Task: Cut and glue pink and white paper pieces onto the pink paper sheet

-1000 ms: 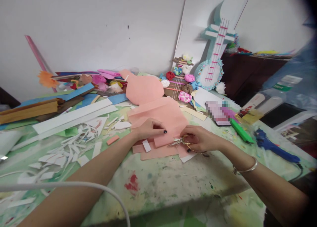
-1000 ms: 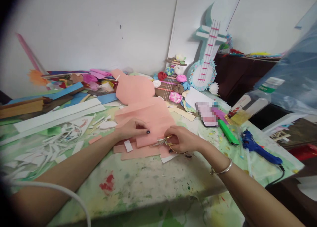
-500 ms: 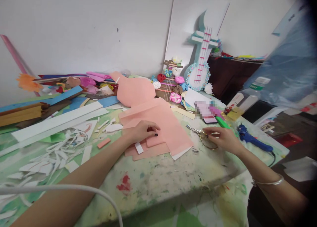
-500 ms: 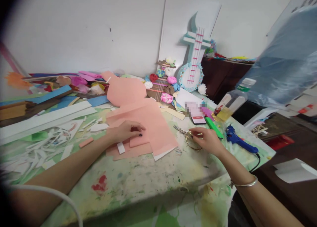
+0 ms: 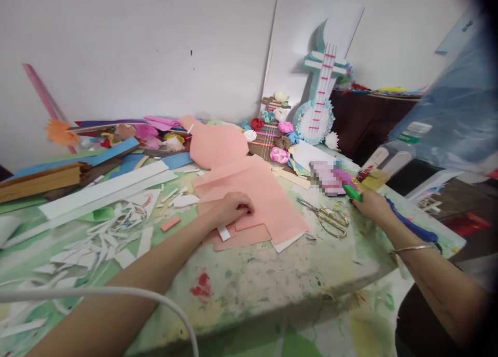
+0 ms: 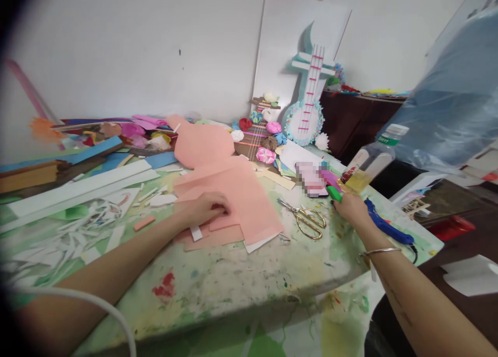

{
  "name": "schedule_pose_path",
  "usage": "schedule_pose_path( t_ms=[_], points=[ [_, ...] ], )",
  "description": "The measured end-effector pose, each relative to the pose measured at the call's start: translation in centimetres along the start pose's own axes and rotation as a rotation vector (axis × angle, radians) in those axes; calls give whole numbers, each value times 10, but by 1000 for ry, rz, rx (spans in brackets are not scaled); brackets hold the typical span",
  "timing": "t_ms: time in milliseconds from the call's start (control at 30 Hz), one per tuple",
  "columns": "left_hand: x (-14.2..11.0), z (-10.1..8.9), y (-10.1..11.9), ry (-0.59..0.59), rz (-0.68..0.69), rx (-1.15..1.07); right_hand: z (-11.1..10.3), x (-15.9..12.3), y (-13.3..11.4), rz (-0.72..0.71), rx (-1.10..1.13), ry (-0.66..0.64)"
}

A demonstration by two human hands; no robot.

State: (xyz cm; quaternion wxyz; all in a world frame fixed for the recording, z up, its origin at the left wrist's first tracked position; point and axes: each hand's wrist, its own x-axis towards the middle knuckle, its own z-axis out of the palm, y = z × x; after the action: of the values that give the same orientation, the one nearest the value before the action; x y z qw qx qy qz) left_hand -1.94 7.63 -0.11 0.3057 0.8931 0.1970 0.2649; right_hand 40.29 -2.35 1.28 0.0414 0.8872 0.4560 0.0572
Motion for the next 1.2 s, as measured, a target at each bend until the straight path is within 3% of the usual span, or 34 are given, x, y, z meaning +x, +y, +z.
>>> schedule_pose_path(
  t_ms=[167, 333, 433, 500, 600, 700, 833, 1033, 1200],
  points=[
    [1, 0, -6, -21, 62, 9, -15, -12, 15, 51, -20, -29],
    [0, 0, -7, -41, 72, -5, -35, -52, 27, -6, 3, 160],
    [-1, -1, -5, -50, 60, -16, -41, -79, 19, -208, 137, 241],
    [-1, -1, -3, -56, 50, -28, -43, -96, 5, -463, 387, 244],
    [-1, -1, -2, -47, 29, -42, -44, -115, -25, -768, 537, 85],
    [-1, -1, -2, -40, 13, -55, -44, -123, -54, -883, 528, -25],
    [-1, 1, -3, -37, -6, -79, -41, -127, -77, -820, 601, -73],
    [0, 2, -1, -15, -46, -147, -45, -141, -79, -605, 1068, -510],
    [-1, -1, -2, -5, -120, -221, -45, -148, -74, -630, 1252, -632]
  ],
)
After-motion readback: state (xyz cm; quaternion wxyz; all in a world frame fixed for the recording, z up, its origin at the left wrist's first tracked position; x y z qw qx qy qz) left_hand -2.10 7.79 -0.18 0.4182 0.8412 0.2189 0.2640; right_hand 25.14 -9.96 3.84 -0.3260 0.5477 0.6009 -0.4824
